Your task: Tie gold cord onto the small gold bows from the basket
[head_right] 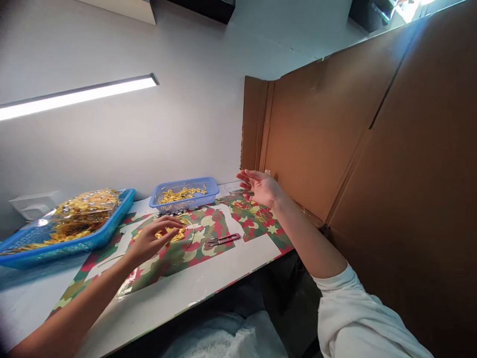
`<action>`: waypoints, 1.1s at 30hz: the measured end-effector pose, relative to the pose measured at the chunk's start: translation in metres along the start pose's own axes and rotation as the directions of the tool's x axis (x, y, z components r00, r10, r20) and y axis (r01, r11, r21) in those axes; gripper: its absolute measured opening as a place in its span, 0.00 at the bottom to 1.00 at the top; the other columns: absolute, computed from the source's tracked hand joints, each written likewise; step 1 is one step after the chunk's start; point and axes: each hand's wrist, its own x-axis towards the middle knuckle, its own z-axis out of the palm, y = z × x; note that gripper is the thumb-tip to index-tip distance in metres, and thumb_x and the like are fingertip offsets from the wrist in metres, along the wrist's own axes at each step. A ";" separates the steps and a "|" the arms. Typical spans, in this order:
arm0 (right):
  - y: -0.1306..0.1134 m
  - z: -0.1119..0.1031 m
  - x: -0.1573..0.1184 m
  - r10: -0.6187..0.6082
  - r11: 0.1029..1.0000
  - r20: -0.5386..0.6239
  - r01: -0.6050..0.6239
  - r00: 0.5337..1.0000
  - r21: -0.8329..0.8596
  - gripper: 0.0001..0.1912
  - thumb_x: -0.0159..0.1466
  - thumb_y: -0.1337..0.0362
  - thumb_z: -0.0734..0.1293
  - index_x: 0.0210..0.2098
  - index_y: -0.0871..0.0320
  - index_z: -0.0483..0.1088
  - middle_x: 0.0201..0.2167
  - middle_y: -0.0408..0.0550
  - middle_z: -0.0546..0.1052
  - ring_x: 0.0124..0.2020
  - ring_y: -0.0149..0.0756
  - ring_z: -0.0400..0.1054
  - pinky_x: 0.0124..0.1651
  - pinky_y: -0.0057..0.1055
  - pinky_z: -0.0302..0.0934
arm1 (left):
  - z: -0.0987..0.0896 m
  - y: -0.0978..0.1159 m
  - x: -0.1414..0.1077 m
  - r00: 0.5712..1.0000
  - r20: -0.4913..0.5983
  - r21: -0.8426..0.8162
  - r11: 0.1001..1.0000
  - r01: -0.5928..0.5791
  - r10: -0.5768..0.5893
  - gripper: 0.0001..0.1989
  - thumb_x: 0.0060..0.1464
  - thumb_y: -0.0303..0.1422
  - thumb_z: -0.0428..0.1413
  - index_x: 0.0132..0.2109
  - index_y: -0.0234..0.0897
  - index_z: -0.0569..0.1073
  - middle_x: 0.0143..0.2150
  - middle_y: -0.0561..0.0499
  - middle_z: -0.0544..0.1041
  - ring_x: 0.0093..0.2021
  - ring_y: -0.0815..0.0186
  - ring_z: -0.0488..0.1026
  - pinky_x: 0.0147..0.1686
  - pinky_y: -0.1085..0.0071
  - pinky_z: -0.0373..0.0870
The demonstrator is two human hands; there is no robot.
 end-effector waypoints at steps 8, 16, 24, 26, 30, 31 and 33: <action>-0.010 0.047 -0.015 0.110 0.909 0.113 -0.146 0.987 0.390 0.14 0.66 0.55 0.59 0.45 0.46 0.74 0.51 0.44 0.74 0.49 0.40 0.67 0.45 0.38 0.62 | 0.042 0.122 0.058 0.999 -0.018 -0.557 0.831 0.013 -0.028 0.18 0.55 0.44 0.55 0.48 0.39 0.74 0.44 0.45 0.77 0.42 0.63 0.72 0.39 0.68 0.70; 0.011 0.089 -0.033 0.044 0.830 -0.036 -0.016 0.998 0.557 0.12 0.53 0.55 0.71 0.34 0.54 0.77 0.42 0.47 0.77 0.47 0.39 0.68 0.43 0.33 0.63 | 0.076 0.136 0.070 0.982 -0.063 -0.799 0.598 0.059 -0.181 0.18 0.50 0.48 0.59 0.38 0.36 0.73 0.33 0.51 0.74 0.35 0.67 0.71 0.33 0.73 0.67; 0.052 0.143 -0.057 0.046 0.678 -0.347 0.226 0.937 0.699 0.11 0.44 0.56 0.76 0.24 0.55 0.78 0.50 0.47 0.70 0.50 0.40 0.65 0.49 0.35 0.62 | 0.094 0.119 0.019 0.930 0.067 -0.880 0.418 0.226 -0.362 0.20 0.47 0.44 0.60 0.43 0.35 0.76 0.41 0.46 0.78 0.46 0.58 0.73 0.46 0.66 0.69; 0.055 0.150 -0.065 0.058 0.649 -0.347 0.229 0.936 0.725 0.10 0.44 0.57 0.76 0.23 0.54 0.78 0.47 0.47 0.71 0.48 0.39 0.65 0.50 0.35 0.62 | 0.097 0.114 0.007 0.908 0.092 -0.913 0.328 0.241 -0.410 0.19 0.45 0.44 0.60 0.42 0.35 0.76 0.43 0.46 0.78 0.48 0.56 0.72 0.48 0.64 0.69; 0.058 0.159 -0.080 0.085 0.581 -0.298 0.196 0.951 0.790 0.09 0.44 0.58 0.76 0.22 0.54 0.77 0.43 0.46 0.73 0.44 0.37 0.67 0.48 0.34 0.62 | 0.097 0.109 -0.012 0.882 0.142 -0.933 0.235 0.271 -0.450 0.17 0.43 0.44 0.62 0.38 0.37 0.75 0.38 0.48 0.76 0.43 0.60 0.71 0.43 0.67 0.69; 0.059 0.160 -0.083 0.101 0.562 -0.276 0.174 0.956 0.809 0.10 0.43 0.58 0.77 0.22 0.55 0.77 0.41 0.45 0.74 0.43 0.36 0.67 0.47 0.33 0.62 | 0.096 0.109 -0.016 0.878 0.151 -0.934 0.226 0.278 -0.454 0.17 0.43 0.44 0.63 0.36 0.37 0.75 0.34 0.50 0.75 0.39 0.63 0.71 0.39 0.69 0.68; 0.060 0.159 -0.084 0.130 0.521 -0.234 0.135 0.963 0.843 0.12 0.43 0.58 0.77 0.23 0.55 0.76 0.37 0.44 0.75 0.39 0.34 0.68 0.43 0.32 0.63 | 0.093 0.109 -0.020 0.881 0.166 -0.935 0.215 0.284 -0.442 0.15 0.44 0.44 0.63 0.31 0.37 0.72 0.26 0.55 0.69 0.29 0.70 0.66 0.30 0.74 0.64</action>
